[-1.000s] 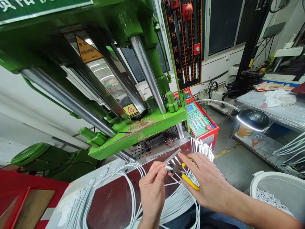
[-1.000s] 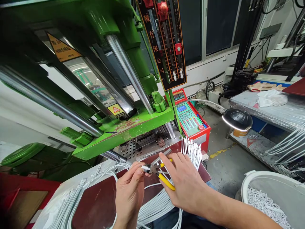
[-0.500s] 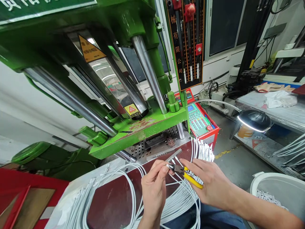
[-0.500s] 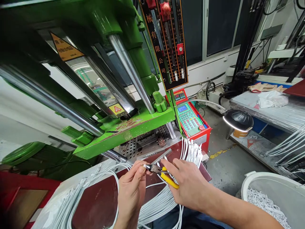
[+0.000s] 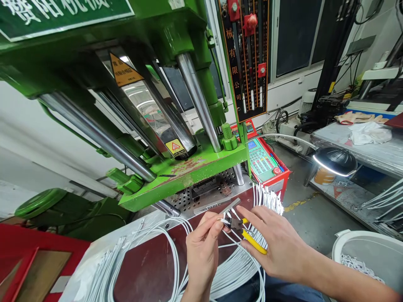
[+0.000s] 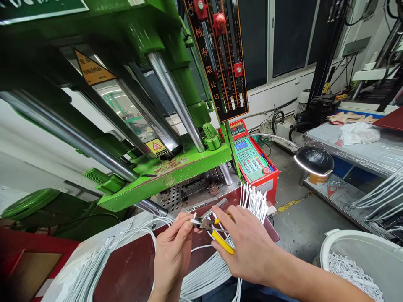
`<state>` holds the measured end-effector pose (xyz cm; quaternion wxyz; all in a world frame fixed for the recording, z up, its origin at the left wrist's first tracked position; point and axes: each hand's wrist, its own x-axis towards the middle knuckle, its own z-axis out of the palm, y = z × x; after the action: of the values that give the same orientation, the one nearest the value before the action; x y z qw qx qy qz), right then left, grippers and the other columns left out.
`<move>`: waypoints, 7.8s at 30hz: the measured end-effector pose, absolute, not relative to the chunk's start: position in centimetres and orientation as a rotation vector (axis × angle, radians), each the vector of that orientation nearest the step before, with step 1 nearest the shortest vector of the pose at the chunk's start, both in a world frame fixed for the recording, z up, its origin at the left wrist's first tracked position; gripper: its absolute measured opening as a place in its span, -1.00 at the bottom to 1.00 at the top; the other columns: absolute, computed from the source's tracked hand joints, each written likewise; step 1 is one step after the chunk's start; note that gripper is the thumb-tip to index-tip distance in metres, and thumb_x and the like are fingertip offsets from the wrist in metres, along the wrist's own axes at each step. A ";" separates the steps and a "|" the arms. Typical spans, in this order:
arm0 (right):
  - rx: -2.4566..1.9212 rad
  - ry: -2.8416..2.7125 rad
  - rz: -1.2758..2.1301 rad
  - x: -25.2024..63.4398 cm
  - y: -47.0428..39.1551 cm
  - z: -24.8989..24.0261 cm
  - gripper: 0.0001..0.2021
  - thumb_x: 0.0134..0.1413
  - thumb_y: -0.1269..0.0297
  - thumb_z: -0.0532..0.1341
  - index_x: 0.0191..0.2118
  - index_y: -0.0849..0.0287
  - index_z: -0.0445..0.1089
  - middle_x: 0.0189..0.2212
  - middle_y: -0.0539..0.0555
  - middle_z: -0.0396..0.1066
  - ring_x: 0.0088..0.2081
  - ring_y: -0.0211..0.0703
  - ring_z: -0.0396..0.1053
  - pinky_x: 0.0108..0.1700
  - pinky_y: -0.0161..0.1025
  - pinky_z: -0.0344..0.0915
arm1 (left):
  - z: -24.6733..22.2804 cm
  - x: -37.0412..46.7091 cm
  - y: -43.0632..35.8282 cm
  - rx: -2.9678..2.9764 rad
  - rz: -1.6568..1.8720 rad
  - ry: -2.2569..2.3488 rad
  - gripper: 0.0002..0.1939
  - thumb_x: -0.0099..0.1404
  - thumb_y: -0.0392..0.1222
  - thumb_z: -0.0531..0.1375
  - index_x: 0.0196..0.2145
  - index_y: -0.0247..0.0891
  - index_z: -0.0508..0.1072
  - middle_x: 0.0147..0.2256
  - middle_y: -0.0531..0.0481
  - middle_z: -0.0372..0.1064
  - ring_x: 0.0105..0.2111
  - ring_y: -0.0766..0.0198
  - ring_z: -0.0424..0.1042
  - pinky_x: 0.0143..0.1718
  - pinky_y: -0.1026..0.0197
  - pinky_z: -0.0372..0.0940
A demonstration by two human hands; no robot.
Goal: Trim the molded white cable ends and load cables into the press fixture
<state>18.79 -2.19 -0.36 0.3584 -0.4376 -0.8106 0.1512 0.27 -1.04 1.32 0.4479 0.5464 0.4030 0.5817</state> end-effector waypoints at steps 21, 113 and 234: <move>-1.077 -2.063 0.318 18.2 -2.0 -1.8 -0.39 0.20 0.18 0.11 0.30 0.18 -0.07 -0.16 0.18 0.25 -0.16 -0.03 0.25 -0.13 -0.03 0.35 | 0.3 -0.5 -0.8 1.542 1.510 1.123 -0.83 0.16 -0.15 0.29 -0.31 -0.26 0.60 -0.38 -0.09 0.37 -0.41 0.25 0.32 -0.43 0.23 0.29; -1.146 -2.221 -0.054 17.7 -1.0 -0.9 -0.48 0.17 0.25 0.11 0.22 0.29 0.13 -0.23 0.22 0.33 -0.24 0.01 0.30 -0.22 -0.01 0.38 | 0.8 1.0 -0.4 1.407 1.560 1.306 -0.64 0.29 0.03 0.13 -0.45 -0.30 0.51 -0.42 -0.04 0.39 -0.53 0.34 0.18 -0.43 0.27 0.15; -1.158 -1.966 0.404 14.7 -2.0 -2.0 -0.45 0.20 0.21 0.10 0.25 0.20 -0.01 -0.13 0.22 0.28 -0.14 0.04 0.30 -0.09 0.07 0.33 | -2.7 1.4 -1.9 1.633 1.887 1.447 -0.65 0.32 -0.16 0.13 0.04 -0.25 0.43 -0.06 -0.14 0.48 -0.08 0.08 0.48 0.04 0.02 0.35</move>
<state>14.66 -2.04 -2.01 0.4004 -0.4580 -0.7775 0.1597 1.37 -1.88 -2.72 0.1282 0.5613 0.4976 0.6488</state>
